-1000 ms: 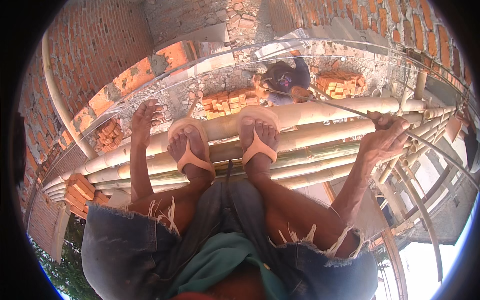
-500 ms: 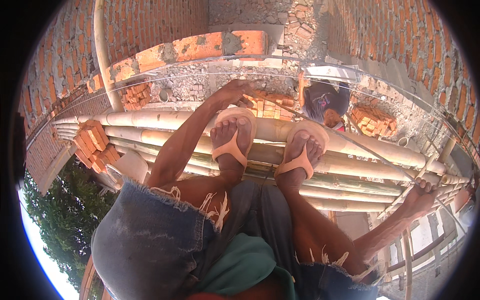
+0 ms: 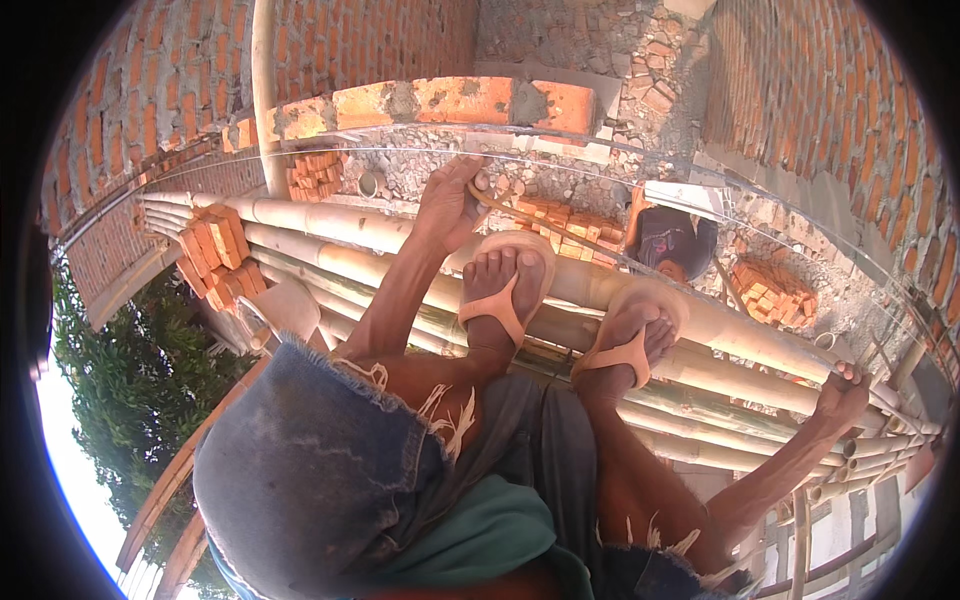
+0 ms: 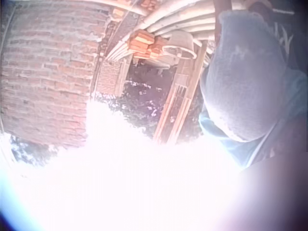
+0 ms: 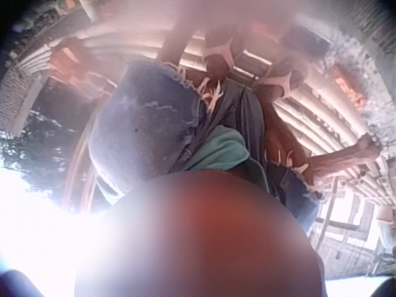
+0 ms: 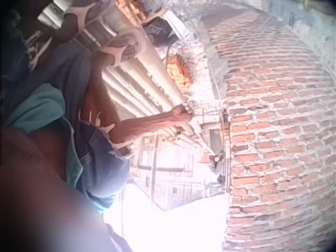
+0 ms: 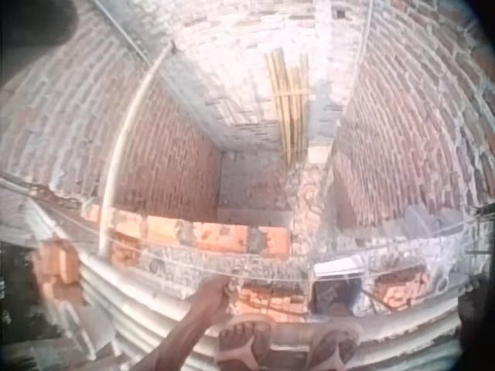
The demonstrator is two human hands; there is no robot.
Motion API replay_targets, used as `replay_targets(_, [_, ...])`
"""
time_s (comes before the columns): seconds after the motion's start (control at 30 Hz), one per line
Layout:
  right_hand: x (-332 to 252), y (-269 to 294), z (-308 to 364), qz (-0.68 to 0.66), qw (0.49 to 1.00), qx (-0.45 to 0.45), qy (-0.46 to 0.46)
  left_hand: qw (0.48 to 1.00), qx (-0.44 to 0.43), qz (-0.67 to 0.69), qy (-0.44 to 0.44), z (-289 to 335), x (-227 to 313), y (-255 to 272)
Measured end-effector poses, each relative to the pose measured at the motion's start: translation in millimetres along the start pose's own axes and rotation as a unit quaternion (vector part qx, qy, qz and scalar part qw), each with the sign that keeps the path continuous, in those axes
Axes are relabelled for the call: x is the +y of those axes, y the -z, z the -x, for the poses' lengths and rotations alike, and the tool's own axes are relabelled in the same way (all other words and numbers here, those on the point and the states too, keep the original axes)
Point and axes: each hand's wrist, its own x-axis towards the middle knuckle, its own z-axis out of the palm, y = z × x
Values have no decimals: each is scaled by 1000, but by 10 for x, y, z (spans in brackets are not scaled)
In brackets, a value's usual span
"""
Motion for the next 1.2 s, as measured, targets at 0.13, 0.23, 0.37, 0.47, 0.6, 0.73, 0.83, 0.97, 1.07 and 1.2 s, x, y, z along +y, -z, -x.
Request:
replay_targets(0.13, [258, -295, 146, -52, 995, -81, -32, 988, 83, -99, -80, 237, 274, 201])
replay_targets(0.23, [489, -687, 456, -12, 995, -81, -57, 968, 157, -154, -117, 330, 442, 509])
replay_targets(0.37, [847, -1390, 934, 22, 990, -83, -110, 968, 134, -65, -203, 164, 626, 1011])
replay_targets(0.47, [1111, -1735, 1240, -20, 988, -127, -91, 964, 132, -43, -226, -82, 808, 1419])
replay_targets(0.6, [1270, -2098, 1406, -72, 977, -116, -164, 949, 161, -70, -262, -278, 1120, 1815])
replay_targets(0.73, [1355, -2285, 1488, -71, 972, -112, -195, 943, 188, -103, -255, -329, 1303, 1973])
replay_targets(0.83, [1413, -2366, 1474, -59, 970, -148, -184, 934, 215, -98, -269, -359, 1341, 1903])
replay_targets(0.97, [1446, -2452, 1364, -60, 965, -169, -191, 917, 257, -120, -280, -396, 1362, 1838])
replay_targets(1.07, [1434, -2518, 1198, -49, 966, -170, -188, 933, 191, -117, -281, -511, 1430, 1883])
replay_targets(1.2, [1416, -2602, 908, -63, 985, -97, -129, 927, 167, -149, -301, -683, 1460, 1884])
